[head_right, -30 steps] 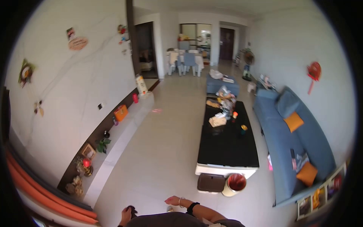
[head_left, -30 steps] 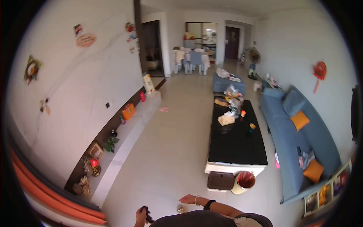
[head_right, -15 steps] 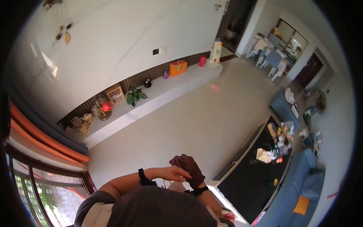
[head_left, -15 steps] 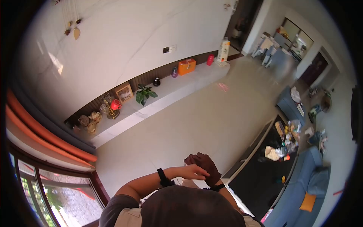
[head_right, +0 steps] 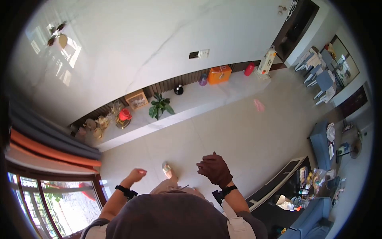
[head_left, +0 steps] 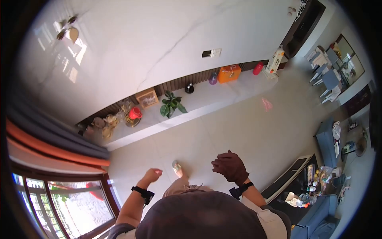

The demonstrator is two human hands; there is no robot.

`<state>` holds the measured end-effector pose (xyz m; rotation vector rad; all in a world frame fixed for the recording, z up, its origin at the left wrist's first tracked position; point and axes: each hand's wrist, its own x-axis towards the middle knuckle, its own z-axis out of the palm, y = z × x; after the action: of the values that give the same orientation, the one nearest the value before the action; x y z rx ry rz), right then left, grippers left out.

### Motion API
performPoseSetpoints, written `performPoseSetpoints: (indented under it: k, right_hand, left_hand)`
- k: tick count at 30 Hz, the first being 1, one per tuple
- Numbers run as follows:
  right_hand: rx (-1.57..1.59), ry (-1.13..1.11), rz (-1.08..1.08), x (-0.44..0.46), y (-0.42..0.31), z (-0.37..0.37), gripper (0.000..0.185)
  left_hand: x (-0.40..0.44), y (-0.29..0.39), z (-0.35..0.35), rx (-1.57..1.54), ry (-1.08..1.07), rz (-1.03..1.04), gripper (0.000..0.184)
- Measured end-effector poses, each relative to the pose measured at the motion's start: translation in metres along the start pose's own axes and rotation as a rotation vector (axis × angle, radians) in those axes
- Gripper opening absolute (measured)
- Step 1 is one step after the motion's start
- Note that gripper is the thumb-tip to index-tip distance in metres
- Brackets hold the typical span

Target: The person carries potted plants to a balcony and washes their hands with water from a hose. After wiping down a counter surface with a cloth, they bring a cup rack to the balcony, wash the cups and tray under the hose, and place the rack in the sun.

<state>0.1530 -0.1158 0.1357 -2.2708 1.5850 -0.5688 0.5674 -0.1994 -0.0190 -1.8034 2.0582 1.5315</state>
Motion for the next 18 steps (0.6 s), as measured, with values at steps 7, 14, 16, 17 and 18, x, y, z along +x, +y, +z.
performPoseSetpoints:
  k: [7, 14, 16, 17, 18]
  right_hand:
    - [0.398, 0.041, 0.377, 0.091, 0.076, -0.006, 0.018]
    - [1.782, 0.32, 0.874, 0.184, 0.249, 0.031, 0.017]
    - [2.049, 0.359, 0.822, 0.221, 0.306, 0.043, 0.016]
    - [2.08, 0.377, 0.781, 0.241, 0.335, 0.045, 0.016]
    - [1.931, 0.478, 0.84, 0.263, 0.36, 0.046, 0.015]
  left_hand:
    - [0.075, 0.008, -0.041, 0.033, -0.132, -0.082, 0.032]
    - [0.109, 0.008, -0.101, -0.391, 0.01, -0.49, 0.032]
    - [0.114, 0.045, -0.123, -0.575, -0.017, -0.569, 0.033]
    - [0.116, 0.063, -0.132, -0.635, -0.057, -0.539, 0.032]
    - [0.124, 0.071, -0.137, -0.707, -0.116, -0.524, 0.031]
